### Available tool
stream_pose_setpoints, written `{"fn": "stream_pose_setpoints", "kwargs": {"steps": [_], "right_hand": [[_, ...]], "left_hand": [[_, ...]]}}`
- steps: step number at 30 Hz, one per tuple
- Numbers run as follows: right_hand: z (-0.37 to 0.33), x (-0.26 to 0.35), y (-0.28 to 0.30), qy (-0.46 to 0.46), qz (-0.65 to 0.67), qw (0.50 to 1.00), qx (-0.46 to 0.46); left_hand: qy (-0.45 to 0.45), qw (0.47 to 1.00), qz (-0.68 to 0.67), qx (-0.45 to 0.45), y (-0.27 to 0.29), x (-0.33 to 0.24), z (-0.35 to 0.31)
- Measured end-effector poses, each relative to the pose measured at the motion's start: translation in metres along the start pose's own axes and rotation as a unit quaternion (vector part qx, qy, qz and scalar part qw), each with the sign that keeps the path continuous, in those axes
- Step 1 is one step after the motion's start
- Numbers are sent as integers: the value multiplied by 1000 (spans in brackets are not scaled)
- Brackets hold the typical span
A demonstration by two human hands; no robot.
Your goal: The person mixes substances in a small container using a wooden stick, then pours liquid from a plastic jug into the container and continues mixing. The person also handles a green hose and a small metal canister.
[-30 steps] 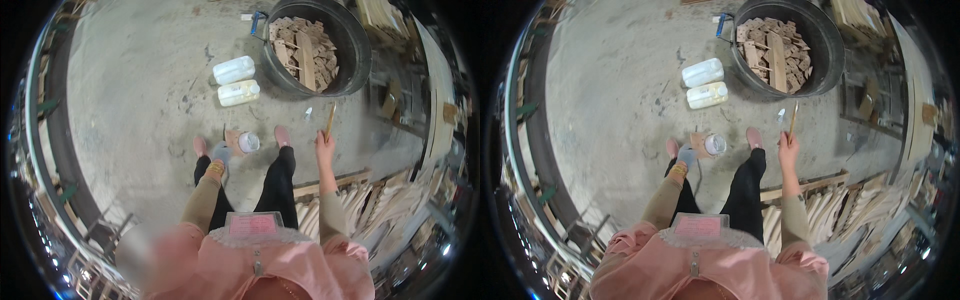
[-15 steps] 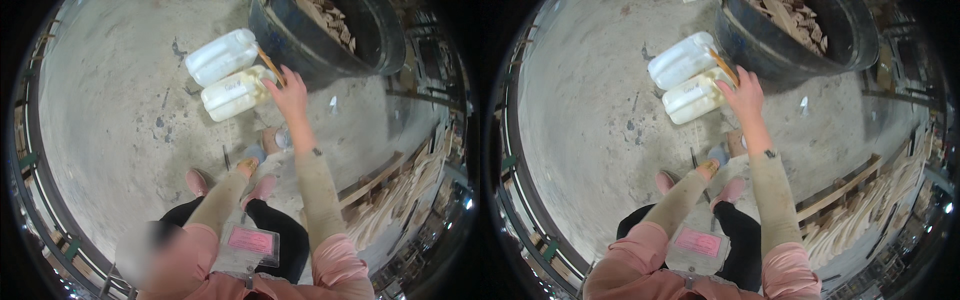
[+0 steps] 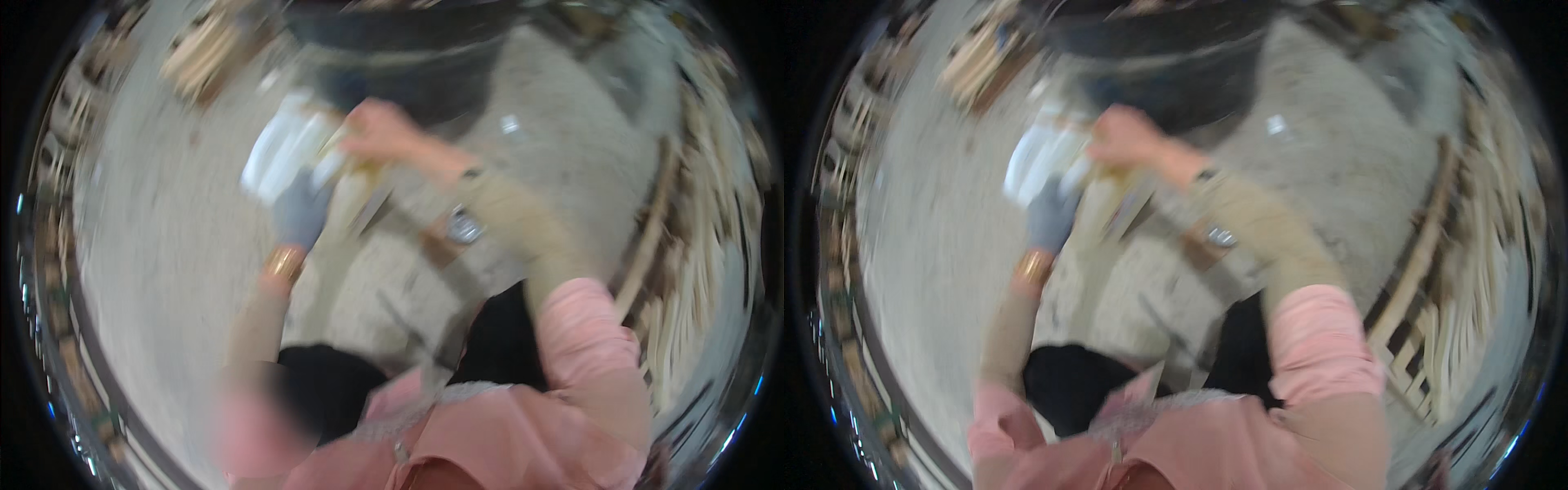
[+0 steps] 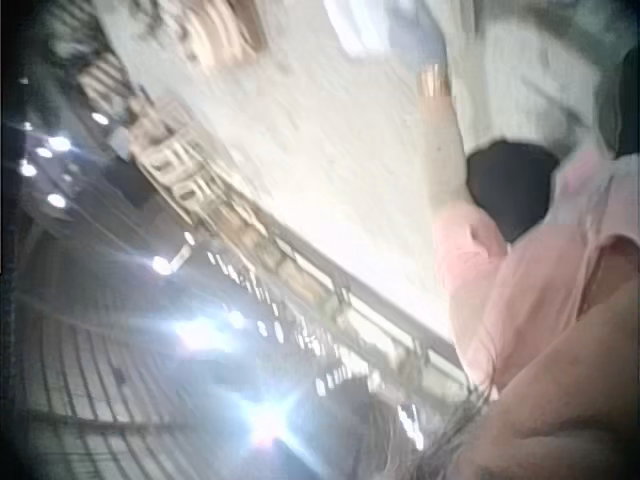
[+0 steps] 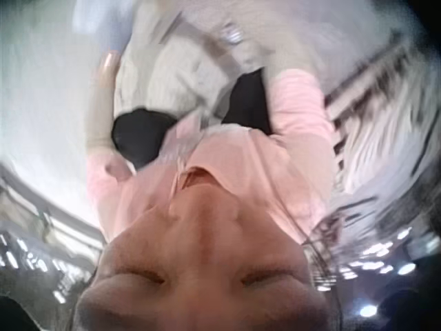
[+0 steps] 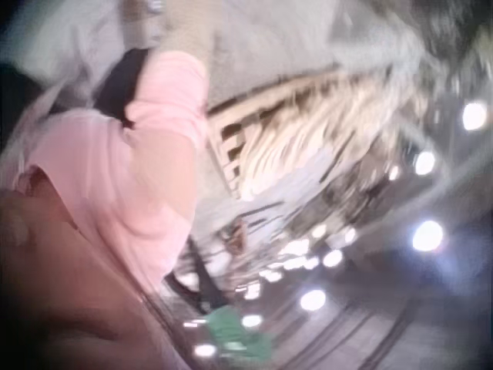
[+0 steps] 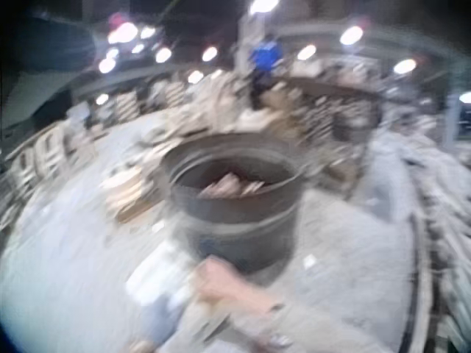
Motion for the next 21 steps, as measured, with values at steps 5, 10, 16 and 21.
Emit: {"fn": "stream_pose_setpoints", "kwargs": {"steps": [5, 10, 16, 21], "right_hand": [[-39, -18, -6, 39, 2, 995, -93], [-79, 2, 56, 68, 116, 970, -204], [-132, -99, 126, -99, 79, 970, -206], [-301, -278, 80, -436, 38, 887, -148]], "left_hand": [[-70, 991, -113, -20, -31, -13, -18], [-83, 979, -178, 62, -16, -6, -19], [-105, 969, -208, 78, 3, -2, -17], [-133, 952, -176, 213, -20, -82, -40]]}}
Point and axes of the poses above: each hand's wrist, its own z-axis towards the middle knuckle, its own y-axis out of the back of the hand, x = y × z, the point moved 6 cm from there along z, towards the middle knuckle, and after that the axes turned 6 degrees about -y, right-handed, at the moved point
